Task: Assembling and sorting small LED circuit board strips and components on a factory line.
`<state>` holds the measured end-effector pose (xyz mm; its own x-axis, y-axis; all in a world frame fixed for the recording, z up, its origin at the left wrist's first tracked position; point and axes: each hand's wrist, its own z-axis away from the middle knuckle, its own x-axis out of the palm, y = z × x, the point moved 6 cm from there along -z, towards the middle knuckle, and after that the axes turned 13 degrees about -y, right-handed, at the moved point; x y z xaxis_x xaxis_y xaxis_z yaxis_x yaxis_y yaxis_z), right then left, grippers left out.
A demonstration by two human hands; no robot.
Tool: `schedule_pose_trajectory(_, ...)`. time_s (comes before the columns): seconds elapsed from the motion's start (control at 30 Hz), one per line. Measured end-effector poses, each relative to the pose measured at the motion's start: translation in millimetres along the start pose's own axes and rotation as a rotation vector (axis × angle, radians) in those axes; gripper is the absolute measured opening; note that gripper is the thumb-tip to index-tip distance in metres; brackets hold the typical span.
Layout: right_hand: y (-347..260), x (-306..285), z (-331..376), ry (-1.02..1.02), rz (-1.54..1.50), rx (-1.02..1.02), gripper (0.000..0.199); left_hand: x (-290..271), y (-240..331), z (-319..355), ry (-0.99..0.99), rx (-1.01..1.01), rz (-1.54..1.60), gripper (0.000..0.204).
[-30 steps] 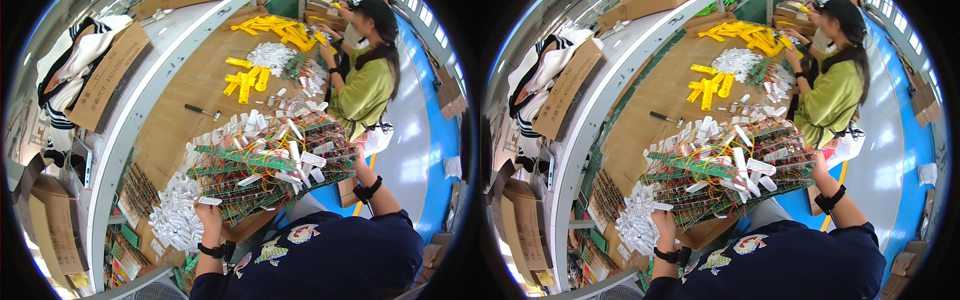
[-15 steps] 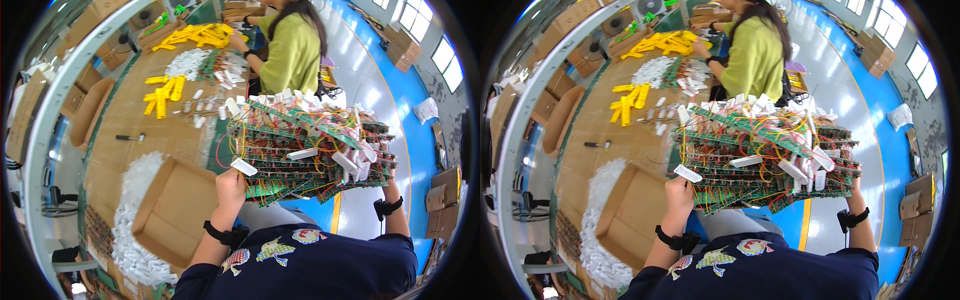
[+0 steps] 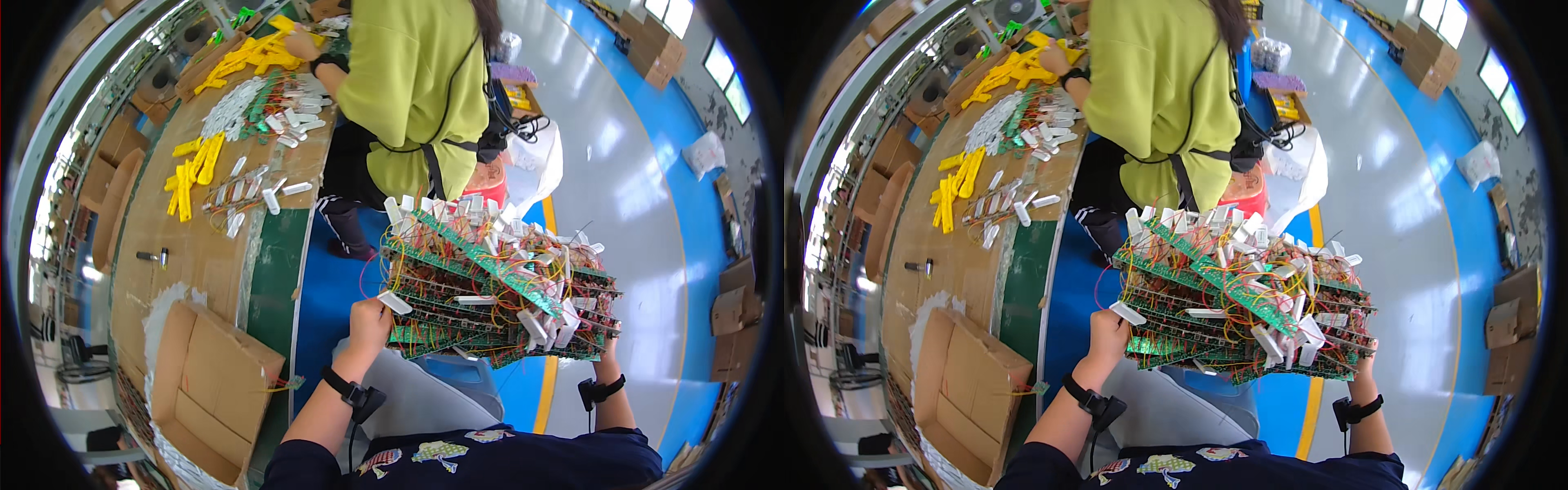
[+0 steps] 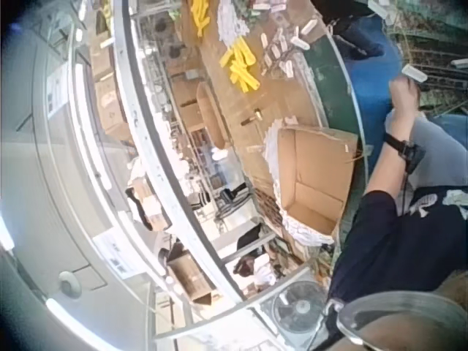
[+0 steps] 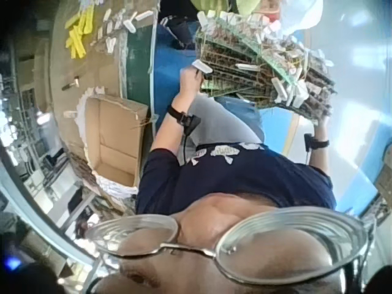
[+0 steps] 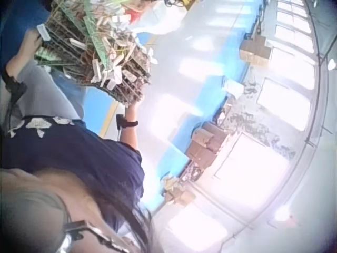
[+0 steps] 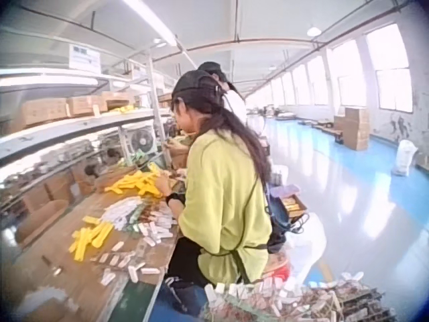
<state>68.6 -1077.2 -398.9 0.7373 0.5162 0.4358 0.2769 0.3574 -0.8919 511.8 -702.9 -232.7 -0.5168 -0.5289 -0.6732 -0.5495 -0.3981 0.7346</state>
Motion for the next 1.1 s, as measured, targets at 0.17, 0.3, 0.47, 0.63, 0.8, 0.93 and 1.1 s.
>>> schedule_pose_trajectory(0.17, 22.0, 101.9, -8.4, 0.083, -0.011, 0.102, 0.04, 20.9, -33.7, -14.9, -0.106, -0.144, 0.006, 0.009)
schedule_pose_trajectory(0.3, 75.0, 78.5, -27.6, 0.03, 0.538, 0.173, 0.013, 41.0, -89.2, -19.2, -0.129, -0.369, 0.034, 0.011)
schedule_pose_trajectory(0.47, 112.6, 125.4, -64.6, -0.17, 1.021, 0.117, 0.011, 61.2, -167.4, -24.4, -0.199, -0.507, 0.14, 0.033)
schedule_pose_trajectory(0.63, 143.2, 122.5, -71.7, -0.25, 0.944, 0.057, 0.017, 82.9, -193.6, -27.6, -0.262, -0.512, 0.129, 0.033)
schedule_pose_trajectory(0.8, 152.9, 121.2, -65.1, -0.279, 0.949, 0.073, 0.025, 87.7, -211.9, -21.4, -0.28, -0.641, 0.098, 0.031)
schedule_pose_trajectory(0.93, 157.4, 118.6, -64.4, -0.285, 0.973, 0.094, 0.033, 94.8, -215.7, -22.8, -0.26, -0.701, 0.107, 0.032)
schedule_pose_trajectory(1.1, 169.7, 115.0, -67.6, -0.318, 0.961, 0.118, 0.039, 87.8, -228.0, -0.8, -0.149, -0.676, 0.164, 0.036)
